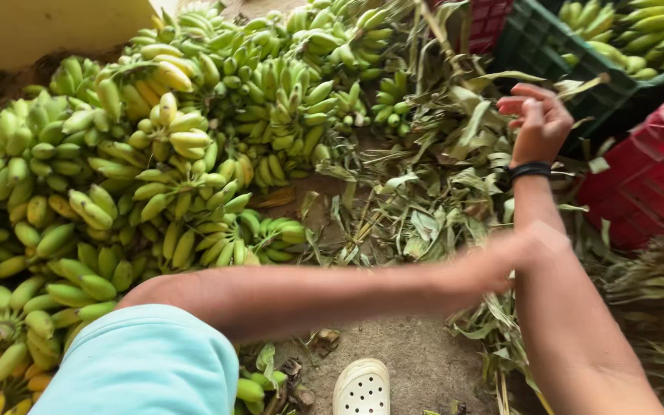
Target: The person picks bunches of green bananas from a large pile on the floor, removes them from dried leaves, and places them into an orange basin. The person then transfers the bananas from the basin into red and green plastic crates.
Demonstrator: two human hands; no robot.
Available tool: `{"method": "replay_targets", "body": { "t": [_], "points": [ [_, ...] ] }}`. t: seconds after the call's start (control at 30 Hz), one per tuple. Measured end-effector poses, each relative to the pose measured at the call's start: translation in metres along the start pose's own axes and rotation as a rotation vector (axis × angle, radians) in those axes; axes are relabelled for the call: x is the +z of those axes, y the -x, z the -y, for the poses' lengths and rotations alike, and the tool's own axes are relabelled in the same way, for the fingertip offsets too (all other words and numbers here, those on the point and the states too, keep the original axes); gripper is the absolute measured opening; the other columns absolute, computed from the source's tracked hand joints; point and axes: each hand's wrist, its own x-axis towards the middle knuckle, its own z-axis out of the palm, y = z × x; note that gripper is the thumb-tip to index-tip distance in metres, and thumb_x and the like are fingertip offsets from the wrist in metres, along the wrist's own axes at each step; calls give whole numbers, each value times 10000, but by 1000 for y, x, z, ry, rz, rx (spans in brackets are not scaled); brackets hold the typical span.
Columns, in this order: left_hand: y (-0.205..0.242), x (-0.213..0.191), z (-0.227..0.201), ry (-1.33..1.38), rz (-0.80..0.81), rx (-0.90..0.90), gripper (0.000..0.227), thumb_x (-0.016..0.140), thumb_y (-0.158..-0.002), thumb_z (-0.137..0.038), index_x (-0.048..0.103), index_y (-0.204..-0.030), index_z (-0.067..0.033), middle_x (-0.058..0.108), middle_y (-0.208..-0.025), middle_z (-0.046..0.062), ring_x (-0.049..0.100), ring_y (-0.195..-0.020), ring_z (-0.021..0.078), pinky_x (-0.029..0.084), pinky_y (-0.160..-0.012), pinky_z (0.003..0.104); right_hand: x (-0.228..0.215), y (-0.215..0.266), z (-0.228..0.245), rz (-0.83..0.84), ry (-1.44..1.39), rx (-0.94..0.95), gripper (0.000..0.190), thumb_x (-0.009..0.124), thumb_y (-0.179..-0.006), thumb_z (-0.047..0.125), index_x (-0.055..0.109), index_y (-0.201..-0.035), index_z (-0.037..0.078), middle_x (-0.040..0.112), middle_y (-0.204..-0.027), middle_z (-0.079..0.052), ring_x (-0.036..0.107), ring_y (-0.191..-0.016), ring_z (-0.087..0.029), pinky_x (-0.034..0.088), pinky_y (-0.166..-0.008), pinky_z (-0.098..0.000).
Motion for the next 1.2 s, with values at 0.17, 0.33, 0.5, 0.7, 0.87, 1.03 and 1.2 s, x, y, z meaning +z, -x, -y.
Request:
{"method": "replay_targets", "body": {
  "t": [0.17, 0.33, 0.5, 0.7, 0.87, 1.03, 1.2],
  "points": [
    [51, 38, -11, -886, -5, 423, 713, 425, -1086, -494, 227, -1620, -67, 209, -1694, 144, 189, -1564, 318, 84, -1175, 628, 17, 15, -21, -54, -95, 173, 312, 517, -965, 110, 736, -1163, 8, 807, -962, -108, 765, -802, -162, 543, -676, -264],
    [76, -49, 16, -972, 8, 147, 761, 573, -990, -404, 282, -1579, -21, 226, -1688, 207, 193, -1571, 340, 165, -1257, 519, 12, 18, -34, -267, -553, 522, 393, 514, -914, 236, 729, -1228, 137, 810, -989, -21, 725, -828, -156, 523, -735, -349],
    [128, -220, 80, -1657, -60, -352, 186, 578, -949, -34, 607, -1132, -17, 636, -1282, 193, 623, -1227, 313, 521, -1072, 466, -1, 16, -39, -267, -484, 528, 401, 520, -913, 257, 700, -1260, 165, 796, -1021, 14, 705, -880, -145, 493, -786, -358],
    [176, -312, 135, -1911, -287, -397, 843, 826, -687, -262, 479, -1383, 63, 533, -1395, 257, 486, -1241, 383, 409, -1013, 516, 13, 28, -37, -142, -435, 481, 402, 496, -941, 195, 670, -1297, 124, 782, -1062, -27, 706, -878, -154, 509, -778, -342],
    [184, -338, 173, -1869, -259, -565, 754, 869, -739, -294, 525, -1357, -33, 600, -1339, 168, 450, -1331, 411, 319, -1122, 666, 38, 49, -37, -6, -345, 387, 397, 439, -940, 107, 640, -1272, 25, 756, -1031, -117, 718, -824, -201, 545, -724, -324],
    [173, -364, 175, -1577, -291, -625, 804, 974, -597, -336, 618, -1281, -111, 670, -1199, 144, 553, -1242, 350, 370, -1115, 563, 74, 76, -36, 142, -221, 434, 382, 414, -948, 50, 654, -1244, 34, 749, -1049, -123, 720, -828, -193, 545, -686, -295],
    [144, -390, 125, -1036, -215, -725, 599, 932, -676, -312, 724, -1206, -124, 744, -1116, 120, 688, -1003, 281, 576, -914, 431, 111, 106, -37, 345, -27, 496, 422, 435, -880, 18, 667, -1230, 59, 760, -1073, -98, 731, -884, -191, 580, -722, -309]
  ]
}}
